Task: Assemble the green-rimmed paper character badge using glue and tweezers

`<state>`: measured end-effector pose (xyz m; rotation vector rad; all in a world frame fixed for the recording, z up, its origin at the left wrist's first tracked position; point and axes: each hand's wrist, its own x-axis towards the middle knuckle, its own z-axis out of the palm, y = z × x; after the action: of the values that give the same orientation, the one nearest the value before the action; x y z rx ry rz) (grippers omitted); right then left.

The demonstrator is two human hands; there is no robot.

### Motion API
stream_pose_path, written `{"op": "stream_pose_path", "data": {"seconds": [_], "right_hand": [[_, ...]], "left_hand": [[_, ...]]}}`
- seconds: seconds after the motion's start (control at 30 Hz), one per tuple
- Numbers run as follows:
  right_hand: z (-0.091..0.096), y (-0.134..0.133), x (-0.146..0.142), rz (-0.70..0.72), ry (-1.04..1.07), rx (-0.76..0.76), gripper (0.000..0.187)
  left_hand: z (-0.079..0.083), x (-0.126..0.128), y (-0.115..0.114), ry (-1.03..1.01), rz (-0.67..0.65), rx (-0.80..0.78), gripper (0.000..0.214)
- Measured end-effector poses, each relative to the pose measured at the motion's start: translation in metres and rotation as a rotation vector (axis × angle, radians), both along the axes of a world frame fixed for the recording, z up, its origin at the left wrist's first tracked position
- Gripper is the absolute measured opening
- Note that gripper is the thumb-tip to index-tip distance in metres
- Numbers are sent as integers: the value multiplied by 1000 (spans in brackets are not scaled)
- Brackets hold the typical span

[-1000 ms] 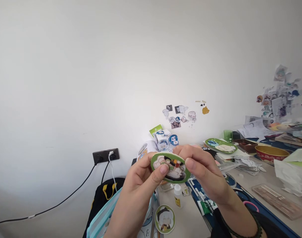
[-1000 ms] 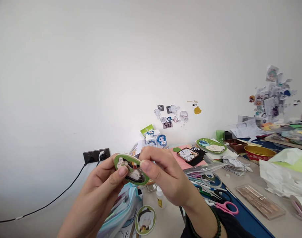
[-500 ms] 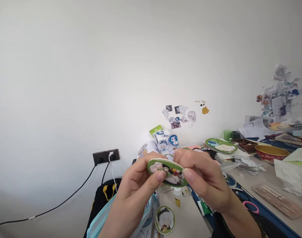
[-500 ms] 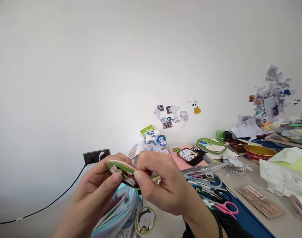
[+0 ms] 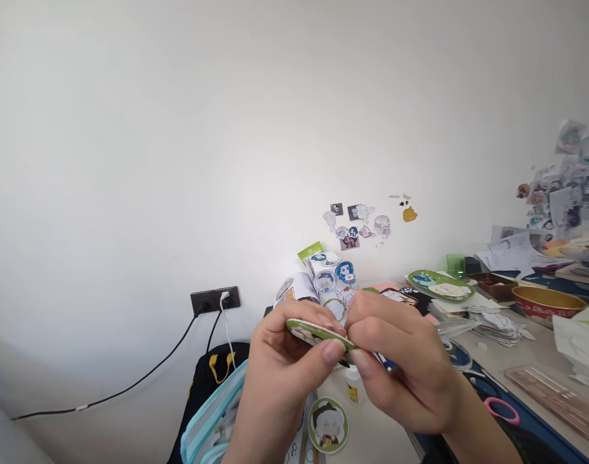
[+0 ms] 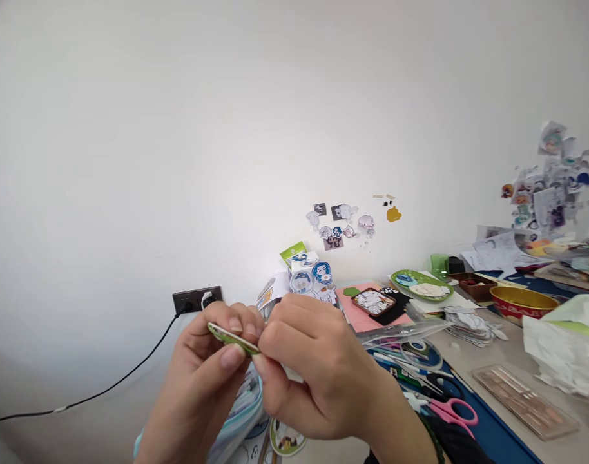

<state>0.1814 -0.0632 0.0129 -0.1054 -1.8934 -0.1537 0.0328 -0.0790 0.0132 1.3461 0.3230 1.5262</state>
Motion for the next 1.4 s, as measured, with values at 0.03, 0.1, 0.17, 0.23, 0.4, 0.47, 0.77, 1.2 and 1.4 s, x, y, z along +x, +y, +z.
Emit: {"op": "stream_pose_path", "data": {"seconds": [0.03, 0.1, 0.17, 0.23, 0.4, 0.47, 0.77, 1.2, 1.4], "right_hand": [[0, 0, 0, 2, -4, 4, 17], [0, -1, 1, 7, -18, 4, 17], [0, -1, 1, 12, -32, 2, 17], [1, -2, 1, 14, -39, 7, 17], [2, -1, 1, -4, -49, 10, 15], [2, -1, 2, 18, -21, -47, 14], [4, 5, 11, 232, 72, -177, 13], [2, 0, 7, 201, 62, -12, 16], [1, -3, 5, 191, 89, 50, 11]], "left_hand": [[0, -1, 1, -2, -17, 14, 13], [0, -1, 1, -4, -42, 45, 12], [-1, -1, 2, -6, -59, 79, 12], [-1, -1, 3, -10, -57, 103, 13], [0, -3, 6, 30, 92, 211, 14], [1, -6, 7, 68, 194, 308, 13], [7, -13, -2, 239, 554, 725, 37], [19, -17, -16, 332, 618, 848, 35], [21, -17, -6, 327, 609, 1090, 25]]}}
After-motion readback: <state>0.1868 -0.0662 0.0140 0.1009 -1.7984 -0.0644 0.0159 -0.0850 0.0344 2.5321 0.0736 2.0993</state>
